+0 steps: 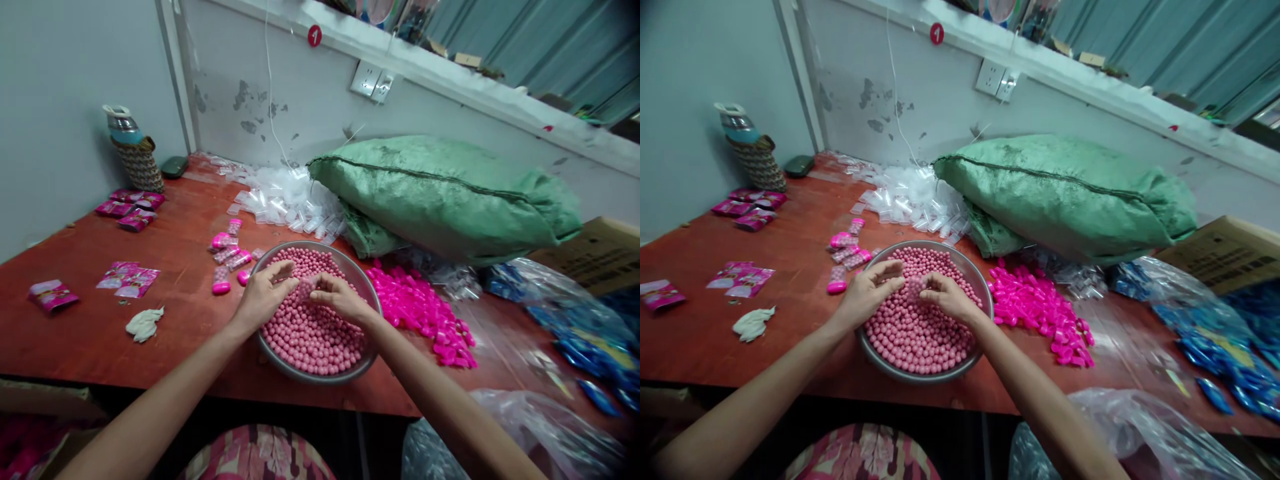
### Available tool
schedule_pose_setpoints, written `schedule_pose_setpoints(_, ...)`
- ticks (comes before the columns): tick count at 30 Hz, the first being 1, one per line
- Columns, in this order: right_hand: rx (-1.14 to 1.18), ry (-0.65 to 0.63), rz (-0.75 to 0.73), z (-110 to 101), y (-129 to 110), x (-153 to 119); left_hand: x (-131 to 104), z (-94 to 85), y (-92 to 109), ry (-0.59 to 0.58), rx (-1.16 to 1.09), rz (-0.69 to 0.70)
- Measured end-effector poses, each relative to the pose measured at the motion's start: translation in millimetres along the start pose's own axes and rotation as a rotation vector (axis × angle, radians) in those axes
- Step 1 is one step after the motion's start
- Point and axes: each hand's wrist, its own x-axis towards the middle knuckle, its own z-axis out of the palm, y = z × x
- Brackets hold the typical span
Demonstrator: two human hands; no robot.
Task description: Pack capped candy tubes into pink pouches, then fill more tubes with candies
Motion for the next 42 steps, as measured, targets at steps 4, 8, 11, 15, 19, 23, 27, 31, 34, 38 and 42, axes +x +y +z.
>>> schedule_pose_setpoints(4,0.263,0.027,0.001,12,-3,-8,-4,6.2,10,-0.172,0.045,0.033)
schedule_pose_setpoints(8,0.001,0.132,-0.066,13,-8,-13,-4,8.6,11,-0.202,0.084,0.076)
schedule_pose_setpoints(11,-0.388,0.24,-0.22,4,-20,-20,-4,8.5,7,-0.224,0.046,0.046)
schedule_pose_setpoints(15,-0.656,0.13,-0.395,-9,-37,-28,-3,9.8,8,-0.332,-0.08,-0.03)
schedule_pose_setpoints(19,-0.671,0.098,-0.417,-11,-39,-33,-3,12.0,15,-0.431,-0.229,-0.165)
schedule_pose_setpoints(23,-0.67,0.111,-0.416,-9,-35,-35,-5,14.7,18,-0.436,-0.282,-0.247)
schedule_pose_setpoints(27,-0.661,0.131,-0.432,-6,-34,-36,-6,19.2,21,-0.455,-0.265,-0.263)
schedule_pose_setpoints(31,-0.635,0.228,-0.434,0,-30,-45,-6,22.2,25,-0.342,-0.142,-0.227)
schedule_pose_setpoints(34,-0.612,0.325,-0.428,0,-21,-59,-5,21.7,22,-0.212,-0.063,-0.216)
schedule_pose_setpoints(38,-0.559,0.693,-0.288,-36,3,-95,-3,22.2,20,-0.271,0.056,-0.208)
schedule_pose_setpoints(42,-0.805,0.936,0.09,-104,42,-145,-4,26.9,24,-0.283,0.08,-0.22)
